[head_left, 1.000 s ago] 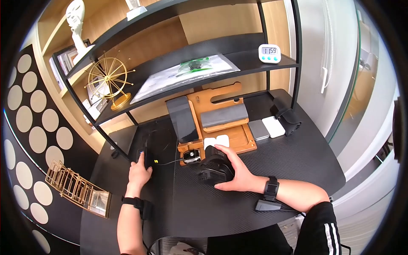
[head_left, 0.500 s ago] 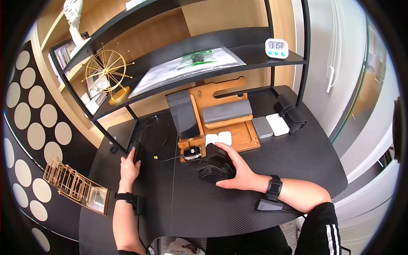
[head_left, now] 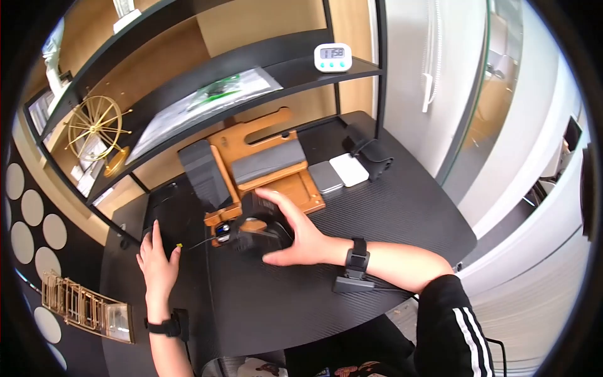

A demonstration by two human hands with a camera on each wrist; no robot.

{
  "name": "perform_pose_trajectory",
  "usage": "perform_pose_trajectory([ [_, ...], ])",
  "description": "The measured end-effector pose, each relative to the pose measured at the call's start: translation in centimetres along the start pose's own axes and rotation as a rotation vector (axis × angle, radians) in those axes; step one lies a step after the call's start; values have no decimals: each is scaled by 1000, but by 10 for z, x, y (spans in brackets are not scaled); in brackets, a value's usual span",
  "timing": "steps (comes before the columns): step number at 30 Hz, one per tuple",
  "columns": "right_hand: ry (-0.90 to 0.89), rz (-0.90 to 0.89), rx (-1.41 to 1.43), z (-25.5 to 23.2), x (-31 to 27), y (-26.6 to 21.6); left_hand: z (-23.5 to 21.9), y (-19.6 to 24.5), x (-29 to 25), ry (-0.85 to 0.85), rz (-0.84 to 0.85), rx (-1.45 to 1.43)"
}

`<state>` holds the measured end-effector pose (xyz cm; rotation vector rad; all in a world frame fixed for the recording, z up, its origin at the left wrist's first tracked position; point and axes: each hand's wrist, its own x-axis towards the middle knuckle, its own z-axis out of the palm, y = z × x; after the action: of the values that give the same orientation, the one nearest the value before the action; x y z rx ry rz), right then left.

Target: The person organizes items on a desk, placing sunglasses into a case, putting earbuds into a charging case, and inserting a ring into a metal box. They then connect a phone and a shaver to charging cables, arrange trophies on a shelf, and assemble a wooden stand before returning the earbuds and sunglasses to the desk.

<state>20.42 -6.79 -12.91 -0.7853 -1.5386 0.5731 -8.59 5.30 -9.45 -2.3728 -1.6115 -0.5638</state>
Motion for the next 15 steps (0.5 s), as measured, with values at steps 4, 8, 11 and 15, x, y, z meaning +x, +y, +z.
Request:
perform_pose_trajectory([
  [4,170,-117,48,-39,24,-18,-55,75,-19,-360,235,-813],
  [8,191,67,-92,-105,32,-41,-67,121,-35,-1040,558,-957],
  [11,208,158,-581,-153,27,-40,-53,149,-42,-1099,919,-684],
  [15,-14,277,-1035,-167,16,-69,-25,163,-33,-1348,844,-734],
])
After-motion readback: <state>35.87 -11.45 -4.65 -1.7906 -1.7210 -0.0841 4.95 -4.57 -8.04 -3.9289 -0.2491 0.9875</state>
